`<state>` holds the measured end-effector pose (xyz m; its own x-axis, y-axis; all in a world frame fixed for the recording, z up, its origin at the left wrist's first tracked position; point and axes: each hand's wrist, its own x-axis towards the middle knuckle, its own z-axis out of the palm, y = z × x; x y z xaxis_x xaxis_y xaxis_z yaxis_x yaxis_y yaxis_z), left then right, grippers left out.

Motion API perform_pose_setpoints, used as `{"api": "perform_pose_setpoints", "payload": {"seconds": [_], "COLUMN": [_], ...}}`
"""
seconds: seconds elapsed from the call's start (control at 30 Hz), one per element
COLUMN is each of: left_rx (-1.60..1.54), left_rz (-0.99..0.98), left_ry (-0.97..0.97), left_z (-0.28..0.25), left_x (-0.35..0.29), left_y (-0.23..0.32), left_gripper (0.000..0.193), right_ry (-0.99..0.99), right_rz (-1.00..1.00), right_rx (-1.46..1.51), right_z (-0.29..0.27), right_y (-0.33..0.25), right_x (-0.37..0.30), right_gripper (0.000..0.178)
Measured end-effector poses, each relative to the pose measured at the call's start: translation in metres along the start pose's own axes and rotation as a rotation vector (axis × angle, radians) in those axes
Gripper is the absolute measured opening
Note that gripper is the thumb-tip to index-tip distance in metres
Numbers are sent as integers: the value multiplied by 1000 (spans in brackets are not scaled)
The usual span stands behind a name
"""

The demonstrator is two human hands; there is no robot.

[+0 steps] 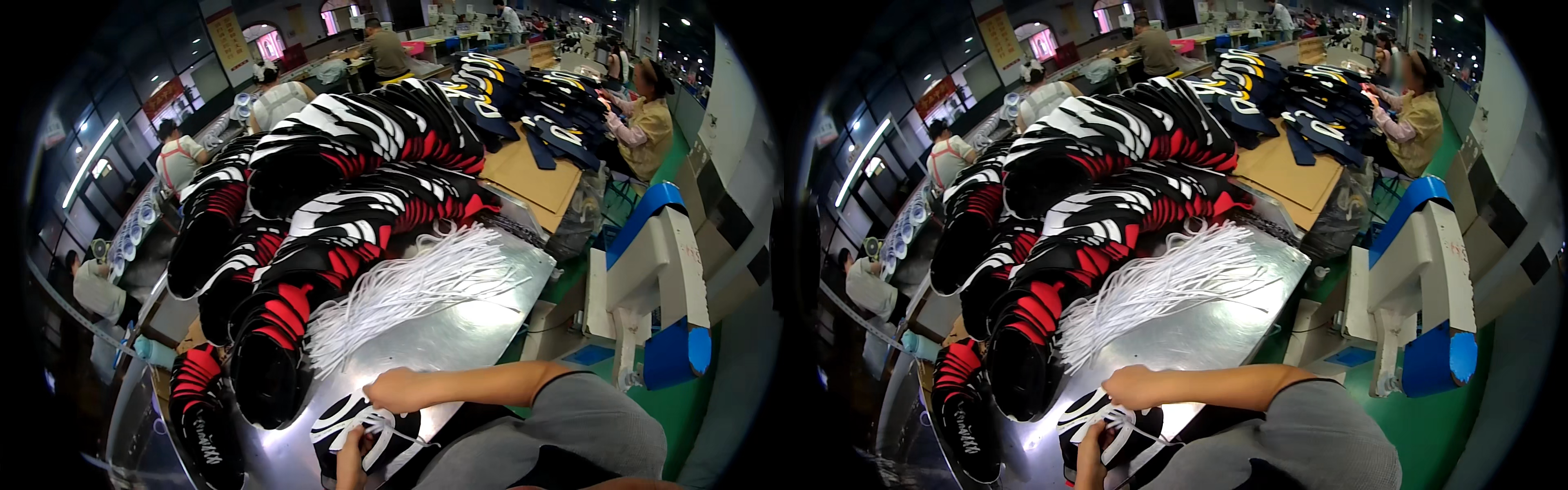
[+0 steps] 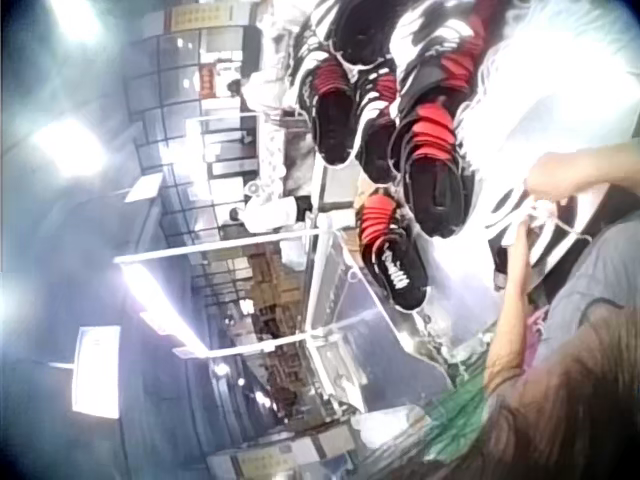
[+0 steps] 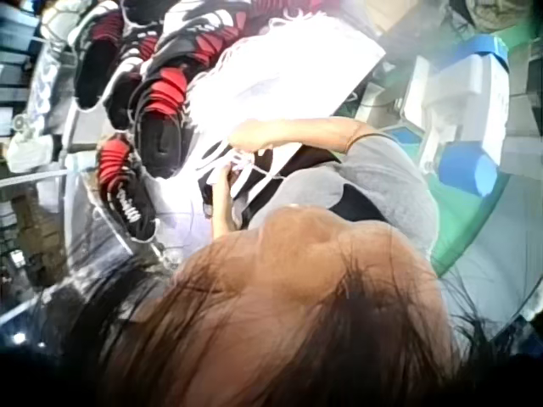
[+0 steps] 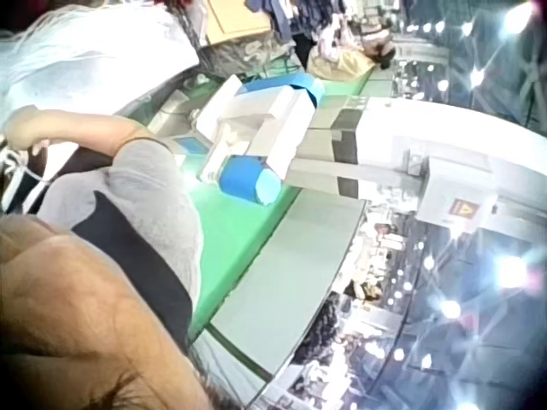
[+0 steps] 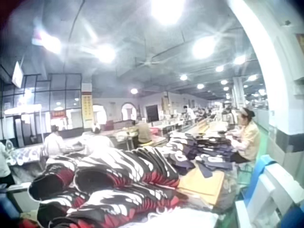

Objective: The person laces several black and red sneakers by pulling white laces through the eyelets using a small metal hook tool, working on one shoe at a time on a metal table and then placing the finished shoe on a pile of other laced sneakers.

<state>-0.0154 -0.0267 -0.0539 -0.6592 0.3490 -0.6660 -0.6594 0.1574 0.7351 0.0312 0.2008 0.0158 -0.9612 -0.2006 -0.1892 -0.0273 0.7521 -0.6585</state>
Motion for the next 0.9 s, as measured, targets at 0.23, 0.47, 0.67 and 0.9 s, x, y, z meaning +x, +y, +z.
{"api": "perform_pose_setpoints", "payload": {"seconds": [0.23,0.47,0.67,0.9], "left_rx": [238,150,-530,-417], "left_rz": [240,192,278,956], "left_ry": [42,116,-191,-36], "left_z": [32,43,-2,-6], "left_x": [-35,-23,-125,-191], "left_y": [35,44,77,92], "left_gripper": [32,28,18,19], "right_ry": [475,492,565,639], "right_rz": [-86,-34,67,8], "right_rx": [567,571,399,325], "right_z": [64,51,55,67], "right_y": [24,23,20,19], "right_x": [25,28,28,35], "right_gripper": [24,23,21,21]}}
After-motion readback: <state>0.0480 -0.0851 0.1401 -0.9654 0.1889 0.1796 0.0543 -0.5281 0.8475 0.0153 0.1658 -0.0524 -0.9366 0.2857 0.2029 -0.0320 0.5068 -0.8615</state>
